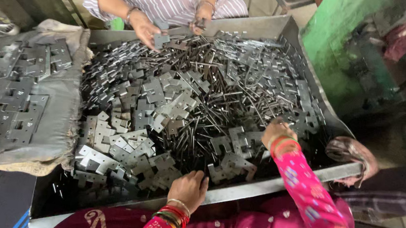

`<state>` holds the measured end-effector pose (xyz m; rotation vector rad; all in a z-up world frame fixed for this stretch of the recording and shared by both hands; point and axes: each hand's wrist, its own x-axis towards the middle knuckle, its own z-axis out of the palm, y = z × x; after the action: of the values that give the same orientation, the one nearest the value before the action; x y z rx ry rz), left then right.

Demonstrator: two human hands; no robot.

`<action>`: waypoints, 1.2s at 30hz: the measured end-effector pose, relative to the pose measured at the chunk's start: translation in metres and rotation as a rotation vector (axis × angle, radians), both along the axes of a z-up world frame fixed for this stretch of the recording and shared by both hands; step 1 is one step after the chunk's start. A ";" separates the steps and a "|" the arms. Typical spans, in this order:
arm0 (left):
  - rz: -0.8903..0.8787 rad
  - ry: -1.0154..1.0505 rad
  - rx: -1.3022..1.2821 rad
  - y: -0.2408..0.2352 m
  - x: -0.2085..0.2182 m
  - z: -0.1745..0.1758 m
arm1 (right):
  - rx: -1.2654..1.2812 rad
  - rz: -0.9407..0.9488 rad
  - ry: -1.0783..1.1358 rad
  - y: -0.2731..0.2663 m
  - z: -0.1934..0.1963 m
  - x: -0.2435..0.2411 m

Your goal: The person picks up metal hinge parts from a large metal bin and stacks them on a padded surface to the left.

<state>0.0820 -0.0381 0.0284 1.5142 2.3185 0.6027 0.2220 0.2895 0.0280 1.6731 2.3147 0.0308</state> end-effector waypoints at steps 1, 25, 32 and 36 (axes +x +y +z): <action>-0.001 -0.003 -0.002 0.000 0.001 0.000 | -0.075 0.072 -0.111 0.018 -0.008 -0.017; -0.011 0.074 0.054 -0.001 0.005 -0.011 | -0.104 0.261 -0.142 -0.096 0.055 0.091; -0.045 0.067 -0.038 0.001 0.005 -0.006 | 0.195 0.393 -0.282 -0.004 -0.007 0.010; -0.031 0.052 -0.038 0.000 0.010 -0.004 | 0.138 0.278 -0.090 0.035 -0.054 -0.079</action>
<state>0.0917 -0.0383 0.0240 1.5639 2.3265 0.5134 0.1426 0.3246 -0.0257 1.3631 2.5061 0.3225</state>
